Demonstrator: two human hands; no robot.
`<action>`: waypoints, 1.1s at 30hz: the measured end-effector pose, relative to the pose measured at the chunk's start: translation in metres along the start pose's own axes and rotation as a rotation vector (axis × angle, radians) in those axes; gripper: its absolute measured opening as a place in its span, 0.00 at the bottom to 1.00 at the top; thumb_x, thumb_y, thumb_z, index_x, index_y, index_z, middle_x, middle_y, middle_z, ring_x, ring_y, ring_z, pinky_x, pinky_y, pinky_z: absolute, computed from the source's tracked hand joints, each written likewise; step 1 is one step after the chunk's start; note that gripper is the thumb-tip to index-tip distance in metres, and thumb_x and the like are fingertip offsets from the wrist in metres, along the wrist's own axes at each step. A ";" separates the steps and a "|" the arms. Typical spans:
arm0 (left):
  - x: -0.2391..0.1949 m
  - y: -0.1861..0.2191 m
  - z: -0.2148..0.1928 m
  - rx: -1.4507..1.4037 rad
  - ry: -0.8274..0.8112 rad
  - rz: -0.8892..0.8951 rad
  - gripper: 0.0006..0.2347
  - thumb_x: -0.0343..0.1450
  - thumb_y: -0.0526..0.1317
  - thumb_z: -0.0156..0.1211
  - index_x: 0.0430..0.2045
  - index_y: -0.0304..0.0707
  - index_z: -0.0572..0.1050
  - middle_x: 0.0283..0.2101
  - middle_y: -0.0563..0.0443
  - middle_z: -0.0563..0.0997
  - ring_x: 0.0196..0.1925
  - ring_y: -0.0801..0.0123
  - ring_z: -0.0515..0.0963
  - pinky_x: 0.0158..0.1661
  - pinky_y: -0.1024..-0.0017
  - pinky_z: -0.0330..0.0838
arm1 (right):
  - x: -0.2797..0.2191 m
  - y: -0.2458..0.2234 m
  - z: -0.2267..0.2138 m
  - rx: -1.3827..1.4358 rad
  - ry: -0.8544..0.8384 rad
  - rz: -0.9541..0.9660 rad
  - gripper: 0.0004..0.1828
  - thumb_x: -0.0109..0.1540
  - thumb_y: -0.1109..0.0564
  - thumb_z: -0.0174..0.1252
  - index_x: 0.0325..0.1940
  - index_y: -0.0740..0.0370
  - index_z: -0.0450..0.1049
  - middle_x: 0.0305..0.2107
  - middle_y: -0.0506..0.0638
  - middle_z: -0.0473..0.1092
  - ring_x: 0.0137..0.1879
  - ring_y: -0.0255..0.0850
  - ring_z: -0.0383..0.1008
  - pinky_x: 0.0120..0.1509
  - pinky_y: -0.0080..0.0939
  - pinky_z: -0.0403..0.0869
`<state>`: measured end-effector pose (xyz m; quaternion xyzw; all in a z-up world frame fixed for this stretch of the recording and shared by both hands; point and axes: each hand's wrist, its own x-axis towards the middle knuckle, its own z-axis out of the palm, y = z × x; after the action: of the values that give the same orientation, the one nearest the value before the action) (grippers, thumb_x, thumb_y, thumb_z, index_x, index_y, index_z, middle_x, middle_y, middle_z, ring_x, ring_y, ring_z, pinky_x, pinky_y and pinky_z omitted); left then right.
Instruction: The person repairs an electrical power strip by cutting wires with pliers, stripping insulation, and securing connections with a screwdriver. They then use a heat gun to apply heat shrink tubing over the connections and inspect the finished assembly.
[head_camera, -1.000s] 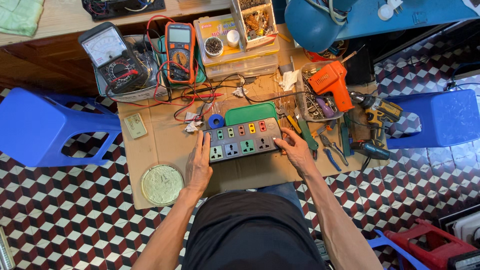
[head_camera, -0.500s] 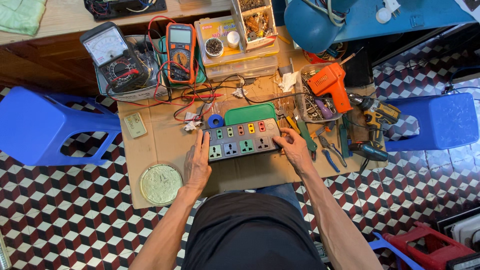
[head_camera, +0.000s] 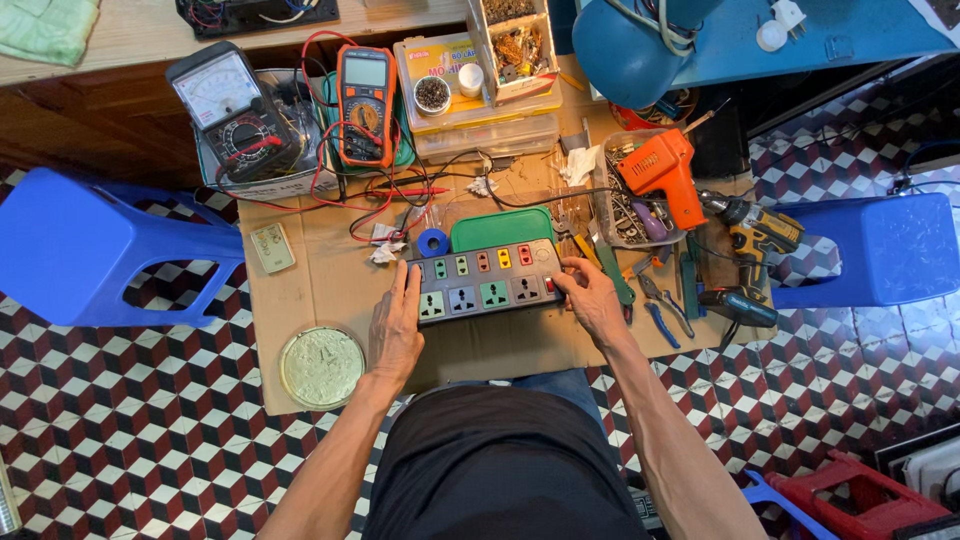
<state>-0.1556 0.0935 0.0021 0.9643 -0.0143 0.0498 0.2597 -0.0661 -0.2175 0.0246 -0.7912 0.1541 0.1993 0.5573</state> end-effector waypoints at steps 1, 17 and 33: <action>0.000 0.000 0.000 0.000 0.000 0.000 0.43 0.52 0.17 0.58 0.69 0.33 0.59 0.74 0.40 0.57 0.61 0.46 0.72 0.57 0.59 0.70 | -0.002 0.001 -0.001 0.019 -0.019 -0.004 0.26 0.63 0.49 0.61 0.62 0.65 0.73 0.30 0.48 0.72 0.32 0.32 0.69 0.36 0.33 0.71; 0.007 -0.003 -0.020 -0.020 0.026 0.077 0.36 0.55 0.21 0.57 0.63 0.41 0.70 0.67 0.47 0.71 0.65 0.52 0.71 0.62 0.59 0.66 | -0.012 -0.009 -0.010 -0.040 -0.058 -0.016 0.31 0.62 0.46 0.60 0.66 0.62 0.70 0.31 0.49 0.73 0.35 0.35 0.74 0.37 0.35 0.73; 0.036 -0.009 -0.010 -1.093 -0.129 -0.569 0.14 0.72 0.44 0.64 0.45 0.33 0.77 0.37 0.53 0.82 0.38 0.81 0.74 0.40 0.77 0.67 | 0.031 -0.010 -0.004 0.040 0.011 0.018 0.40 0.68 0.30 0.42 0.46 0.69 0.82 0.28 0.49 0.73 0.33 0.36 0.68 0.40 0.36 0.68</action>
<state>-0.1198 0.1065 0.0095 0.6591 0.2044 -0.0943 0.7176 -0.0334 -0.2188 0.0186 -0.7794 0.1684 0.1970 0.5704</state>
